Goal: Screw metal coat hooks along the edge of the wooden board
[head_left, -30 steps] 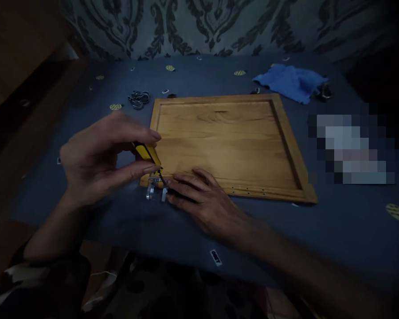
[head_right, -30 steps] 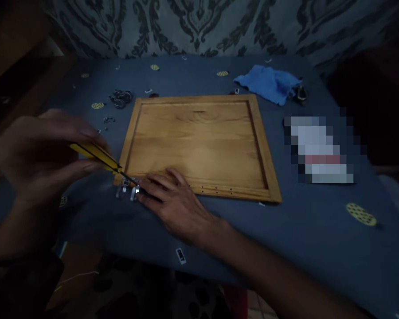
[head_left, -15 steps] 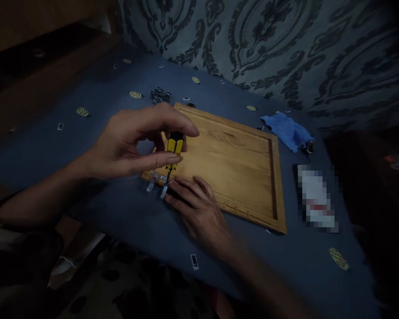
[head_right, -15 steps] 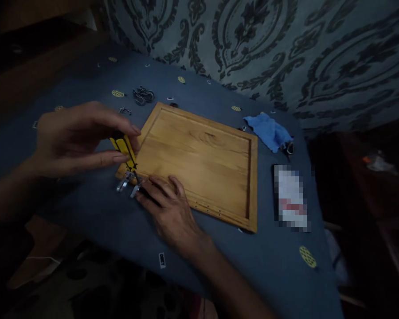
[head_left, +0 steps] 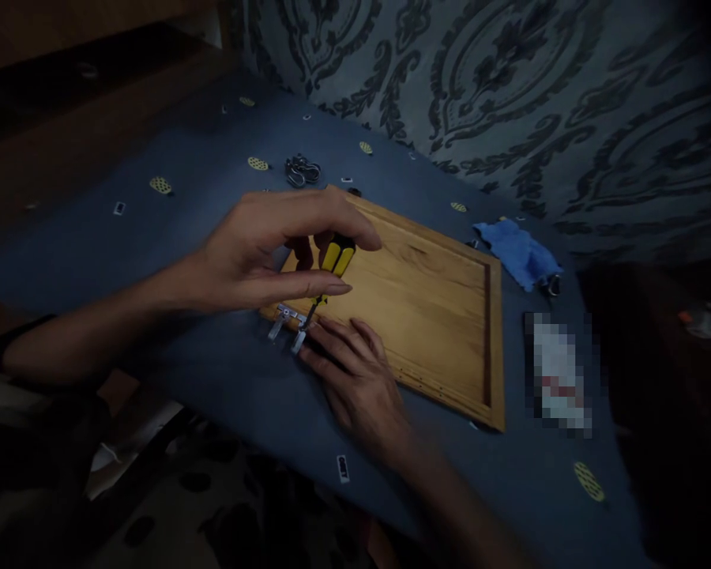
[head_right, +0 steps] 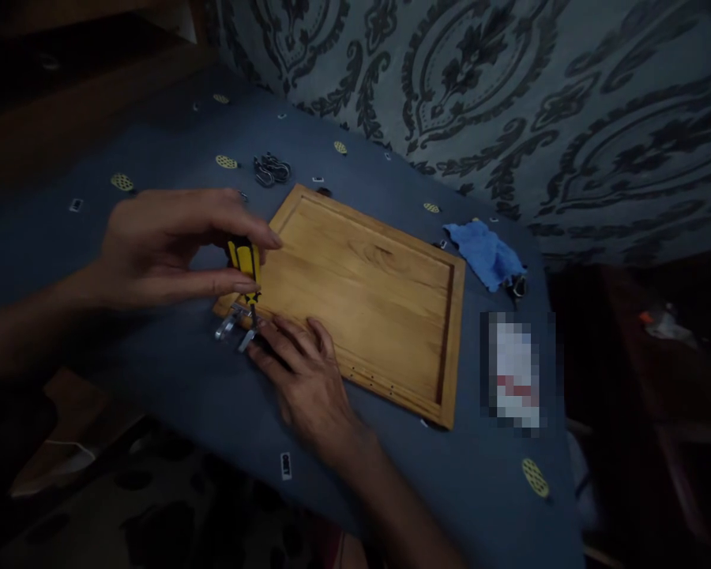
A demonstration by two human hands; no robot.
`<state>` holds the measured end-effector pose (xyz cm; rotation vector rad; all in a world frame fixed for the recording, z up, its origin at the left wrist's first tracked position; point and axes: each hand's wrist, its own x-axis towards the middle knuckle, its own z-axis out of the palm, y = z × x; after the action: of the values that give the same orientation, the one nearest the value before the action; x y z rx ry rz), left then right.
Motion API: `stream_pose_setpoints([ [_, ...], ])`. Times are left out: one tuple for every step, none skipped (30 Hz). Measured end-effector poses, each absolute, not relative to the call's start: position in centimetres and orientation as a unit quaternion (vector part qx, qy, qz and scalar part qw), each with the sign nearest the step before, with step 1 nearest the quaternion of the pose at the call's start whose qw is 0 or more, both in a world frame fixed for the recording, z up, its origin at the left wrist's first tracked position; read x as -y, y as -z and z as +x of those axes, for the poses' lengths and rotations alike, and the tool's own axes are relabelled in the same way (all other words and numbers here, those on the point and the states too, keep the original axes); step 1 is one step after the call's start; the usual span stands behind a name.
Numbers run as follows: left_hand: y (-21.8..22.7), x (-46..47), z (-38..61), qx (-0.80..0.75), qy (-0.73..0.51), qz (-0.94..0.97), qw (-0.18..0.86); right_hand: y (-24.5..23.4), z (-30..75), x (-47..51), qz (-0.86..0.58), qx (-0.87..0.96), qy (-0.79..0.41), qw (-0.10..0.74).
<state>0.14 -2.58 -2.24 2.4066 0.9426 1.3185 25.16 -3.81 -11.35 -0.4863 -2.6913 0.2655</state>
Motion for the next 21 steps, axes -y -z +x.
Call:
stream_pose_setpoints([
  [2.2,2.7,0.1,-0.328,-0.448,0.820,0.135,11.4,25.2,3.8,-0.174,0.960,-0.095,0.196],
  [2.2,2.9,0.1,-0.335,-0.444,0.817,0.151,11.4,25.2,3.8,-0.175,0.960,-0.095,0.196],
  [2.1,3.0,0.1,-0.342,-0.439,0.814,0.167,11.4,25.2,3.8,-0.175,0.960,-0.095,0.196],
  [2.1,3.1,0.0,-0.349,-0.434,0.811,0.179,11.5,25.2,3.8,-0.175,0.960,-0.096,0.195],
  [2.1,3.2,0.0,-0.349,-0.429,0.812,0.187,11.5,25.2,3.8,-0.175,0.961,-0.095,0.194],
  [2.2,3.2,0.0,-0.344,-0.428,0.814,0.190,11.5,25.2,3.8,-0.173,0.961,-0.094,0.196],
  [2.2,3.3,0.0,-0.338,-0.429,0.816,0.190,11.5,25.2,3.8,-0.171,0.961,-0.093,0.199],
  [2.2,3.4,0.0,-0.333,-0.431,0.817,0.188,11.6,25.2,3.8,-0.168,0.960,-0.091,0.203],
  [2.3,3.5,0.0,-0.329,-0.434,0.817,0.186,11.6,25.2,3.8,-0.166,0.960,-0.090,0.206],
  [2.3,3.6,0.1,-0.330,-0.437,0.816,0.186,11.6,25.2,3.8,-0.165,0.960,-0.089,0.207],
  [2.3,3.6,0.1,-0.331,-0.439,0.814,0.188,11.7,25.2,3.8,-0.165,0.960,-0.089,0.207],
  [2.2,3.7,0.1,-0.333,-0.440,0.812,0.190,11.7,25.2,3.8,-0.165,0.961,-0.089,0.205],
  [2.2,3.8,0.1,-0.331,-0.439,0.813,0.192,11.7,25.2,3.8,-0.166,0.961,-0.089,0.202],
  [2.1,3.8,0.1,-0.328,-0.440,0.814,0.193,11.7,25.2,3.8,-0.168,0.961,-0.089,0.201],
  [2.0,3.8,0.1,-0.325,-0.441,0.814,0.193,11.7,25.2,3.8,-0.168,0.961,-0.088,0.201],
  [1.9,3.8,0.0,-0.323,-0.445,0.813,0.192,11.7,25.2,3.8,-0.168,0.961,-0.088,0.202],
  [1.8,3.8,-0.1,-0.321,-0.450,0.812,0.190,11.7,25.2,3.8,-0.168,0.961,-0.088,0.202],
  [1.7,3.7,-0.1,-0.320,-0.453,0.810,0.188,11.7,25.2,3.8,-0.168,0.961,-0.089,0.202],
  [1.7,3.7,-0.2,-0.319,-0.454,0.810,0.186,11.7,25.2,3.8,-0.168,0.961,-0.090,0.202],
  [1.7,3.6,-0.3,-0.320,-0.454,0.811,0.184,11.7,25.2,3.8,-0.169,0.960,-0.091,0.202],
  [1.7,3.6,-0.4,-0.319,-0.452,0.813,0.182,11.7,25.2,3.8,-0.170,0.960,-0.091,0.201],
])
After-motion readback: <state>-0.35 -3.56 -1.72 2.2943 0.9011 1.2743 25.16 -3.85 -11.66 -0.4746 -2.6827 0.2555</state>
